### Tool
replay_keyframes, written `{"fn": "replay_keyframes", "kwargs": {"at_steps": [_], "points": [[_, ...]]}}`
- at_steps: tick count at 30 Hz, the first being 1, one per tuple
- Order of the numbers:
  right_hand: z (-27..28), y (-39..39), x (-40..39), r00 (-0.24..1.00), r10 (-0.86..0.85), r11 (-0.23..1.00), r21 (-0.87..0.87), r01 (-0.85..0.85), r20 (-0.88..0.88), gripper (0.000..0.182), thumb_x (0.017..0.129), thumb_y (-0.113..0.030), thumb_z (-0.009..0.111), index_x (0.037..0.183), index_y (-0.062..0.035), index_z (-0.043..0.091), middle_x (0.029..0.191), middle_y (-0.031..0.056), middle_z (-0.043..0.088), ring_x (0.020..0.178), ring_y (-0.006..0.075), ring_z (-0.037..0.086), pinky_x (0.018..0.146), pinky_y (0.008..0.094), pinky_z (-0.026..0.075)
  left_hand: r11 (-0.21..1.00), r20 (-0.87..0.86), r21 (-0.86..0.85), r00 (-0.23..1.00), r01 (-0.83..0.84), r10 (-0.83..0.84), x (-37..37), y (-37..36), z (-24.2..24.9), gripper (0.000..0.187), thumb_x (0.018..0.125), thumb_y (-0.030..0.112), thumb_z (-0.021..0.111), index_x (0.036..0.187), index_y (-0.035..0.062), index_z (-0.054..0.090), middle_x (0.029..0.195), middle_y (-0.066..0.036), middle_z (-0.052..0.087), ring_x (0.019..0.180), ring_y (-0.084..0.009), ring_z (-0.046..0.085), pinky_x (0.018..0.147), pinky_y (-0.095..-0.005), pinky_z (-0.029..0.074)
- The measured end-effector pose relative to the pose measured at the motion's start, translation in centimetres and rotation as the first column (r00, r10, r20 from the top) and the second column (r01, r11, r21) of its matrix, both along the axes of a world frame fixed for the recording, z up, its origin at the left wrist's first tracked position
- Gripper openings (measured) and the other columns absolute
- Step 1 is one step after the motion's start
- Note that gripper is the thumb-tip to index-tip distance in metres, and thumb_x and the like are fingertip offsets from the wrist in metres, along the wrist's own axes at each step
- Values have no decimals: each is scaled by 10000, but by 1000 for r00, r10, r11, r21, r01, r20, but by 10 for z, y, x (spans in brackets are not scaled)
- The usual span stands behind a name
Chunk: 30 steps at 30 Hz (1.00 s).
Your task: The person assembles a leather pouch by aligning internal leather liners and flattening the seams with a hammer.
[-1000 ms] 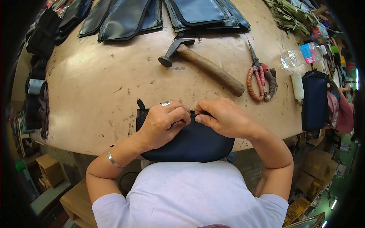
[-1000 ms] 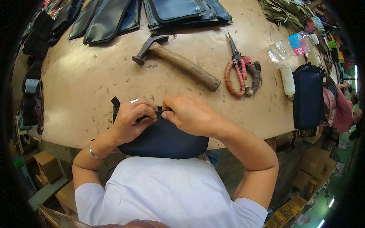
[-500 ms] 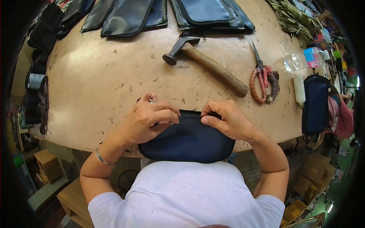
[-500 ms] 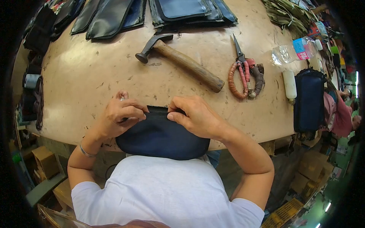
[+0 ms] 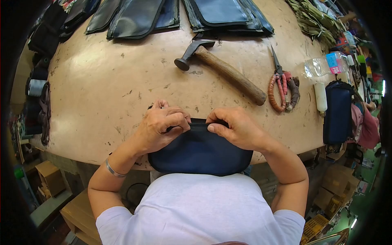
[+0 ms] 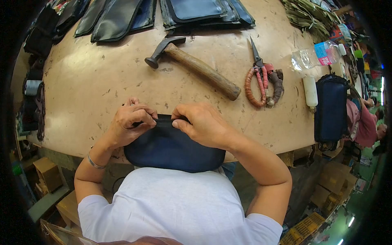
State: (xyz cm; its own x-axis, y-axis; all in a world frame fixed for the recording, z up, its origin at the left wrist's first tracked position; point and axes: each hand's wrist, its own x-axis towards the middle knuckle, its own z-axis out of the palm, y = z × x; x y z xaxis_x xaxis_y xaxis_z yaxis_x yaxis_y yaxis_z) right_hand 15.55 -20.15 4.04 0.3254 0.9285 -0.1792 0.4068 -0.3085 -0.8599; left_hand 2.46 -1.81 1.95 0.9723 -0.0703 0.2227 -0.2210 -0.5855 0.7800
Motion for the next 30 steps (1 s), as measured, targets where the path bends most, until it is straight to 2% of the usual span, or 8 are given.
{"fn": "replay_keyframes", "kwargs": {"at_steps": [8,11,14,17,20,23,26,30], "points": [[2,9,2,999,3,990,-138,-8,-34,144,762,-141,585,814,-7,576,720,153,601,675,303,580,613,376,435,1000,-33,1,999,-23,23,-1,0,0,206,647,-12,696,699,113,540,835,-23,625,752,-176,567,752,-318,331],[4,16,-3,999,12,991,-131,-17,-41,145,759,-144,568,797,-4,572,717,158,600,676,306,579,614,379,435,999,-3,28,1000,-19,19,-1,0,-1,167,669,9,656,727,115,540,826,17,616,758,-142,573,728,-307,351],[-3,16,-3,1000,8,998,-60,-9,-14,113,768,-108,589,793,2,576,607,108,546,524,161,477,501,295,387,998,8,61,1000,-18,18,-2,0,0,176,667,13,660,748,109,537,819,13,609,750,-148,570,736,-311,355],[0,21,-5,999,33,992,-120,-33,5,124,779,-120,596,799,1,578,610,117,545,523,168,480,507,299,392,998,17,39,999,-49,48,-3,-1,-3,204,659,15,669,779,108,533,810,10,603,742,-159,567,742,-313,358],[6,27,-5,998,70,980,-186,-69,0,168,793,-173,585,811,-6,577,715,164,600,694,304,581,610,377,430,996,-7,67,999,-52,53,-4,0,-5,202,681,82,689,803,106,530,811,13,605,738,-160,569,805,-330,345],[-1,25,-3,988,10,986,-164,-35,-151,168,795,-170,593,815,-3,581,682,145,590,648,254,569,582,350,421,981,-236,183,966,-62,105,-6,14,14,274,633,135,749,829,97,561,833,-18,618,780,-187,571,864,-320,331],[0,25,-3,985,-25,980,-200,-10,-172,165,791,-163,607,823,-2,589,646,121,570,605,198,534,565,321,408,997,-213,72,976,-25,40,-9,21,16,301,625,178,762,860,101,591,829,1,617,795,-186,559,893,-308,316],[2,25,-3,988,-22,980,-201,-10,-154,154,786,-150,611,816,-1,590,620,110,551,576,174,507,550,312,399,997,-217,37,974,-66,72,-13,25,14,247,637,135,745,846,129,613,830,18,621,790,-186,549,874,-309,319]]}}
